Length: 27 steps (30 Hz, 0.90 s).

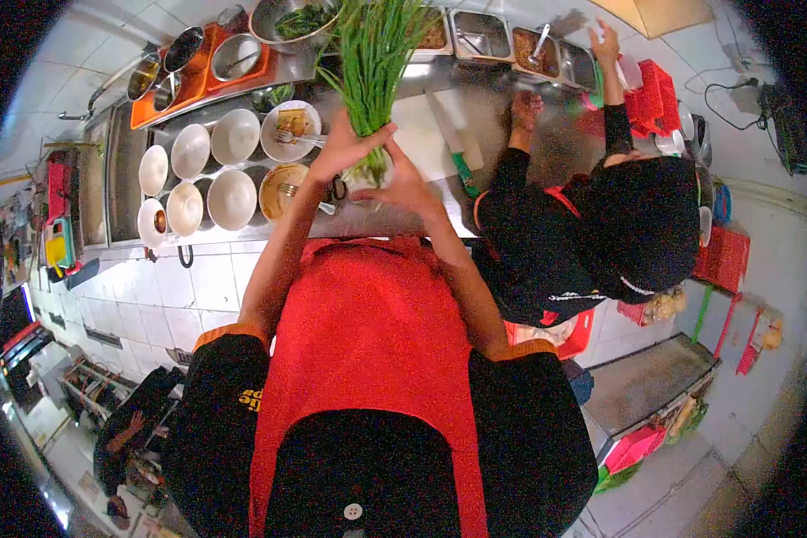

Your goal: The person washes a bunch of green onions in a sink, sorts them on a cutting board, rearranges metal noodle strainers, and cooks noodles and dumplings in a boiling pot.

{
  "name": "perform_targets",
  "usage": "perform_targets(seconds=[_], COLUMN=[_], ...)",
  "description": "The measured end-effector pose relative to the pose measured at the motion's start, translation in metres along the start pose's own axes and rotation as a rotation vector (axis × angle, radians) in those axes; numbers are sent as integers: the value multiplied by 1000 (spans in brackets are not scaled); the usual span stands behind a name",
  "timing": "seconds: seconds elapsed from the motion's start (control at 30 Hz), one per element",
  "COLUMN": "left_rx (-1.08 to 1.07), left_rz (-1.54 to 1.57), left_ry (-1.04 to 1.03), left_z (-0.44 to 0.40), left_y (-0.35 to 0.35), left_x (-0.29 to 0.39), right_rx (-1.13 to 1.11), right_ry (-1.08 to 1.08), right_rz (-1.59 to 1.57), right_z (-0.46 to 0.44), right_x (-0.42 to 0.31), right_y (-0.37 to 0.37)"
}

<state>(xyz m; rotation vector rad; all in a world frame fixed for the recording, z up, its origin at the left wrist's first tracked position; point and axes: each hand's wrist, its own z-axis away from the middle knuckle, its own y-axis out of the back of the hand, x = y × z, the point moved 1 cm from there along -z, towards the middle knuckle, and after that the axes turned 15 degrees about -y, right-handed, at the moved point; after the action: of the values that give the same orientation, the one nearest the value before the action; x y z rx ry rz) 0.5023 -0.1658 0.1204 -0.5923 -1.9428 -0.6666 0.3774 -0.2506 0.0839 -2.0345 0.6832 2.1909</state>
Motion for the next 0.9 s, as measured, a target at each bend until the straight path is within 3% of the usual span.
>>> perform_targets(seconds=[0.1, 0.23, 0.43, 0.5, 0.53, 0.67, 0.7, 0.77, 0.83, 0.9], left_rx=[-11, 64, -186, -107, -138, -180, -57, 68, -153, -86], left_rz=[36, 16, -212, 83, 40, -110, -18, 73, -176, -324], left_ry=[-12, -153, -236, -101, -136, -219, -198, -177, -247, -380], left_z=[-5, -6, 17, 21, 21, 18, 18, 11, 11, 2], left_y=[-31, -46, -55, -62, -61, -63, -65, -60, -52, -50], left_x=[-13, -18, -96, -102, -101, -95, -94, -92, -90, -85], right_rx=[-7, 59, 93, 368, 366, 278, 255, 251, 248, -85], right_ry=[-205, -228, -37, 91, 90, -60, -93, -9, 55, -168], right_rz=[-263, -305, 114, 209, 210, -247, -361, -252, -147, -1046], right_z=[-22, -44, -48, -42, -43, -47, -51, -58, -49, -57], right_x=[47, 69, 99, 81, 81, 84, 84, 90, 91, 84], right_y=[-10, 3, 11, 16, 16, 7, 8, 11, 8, 1])
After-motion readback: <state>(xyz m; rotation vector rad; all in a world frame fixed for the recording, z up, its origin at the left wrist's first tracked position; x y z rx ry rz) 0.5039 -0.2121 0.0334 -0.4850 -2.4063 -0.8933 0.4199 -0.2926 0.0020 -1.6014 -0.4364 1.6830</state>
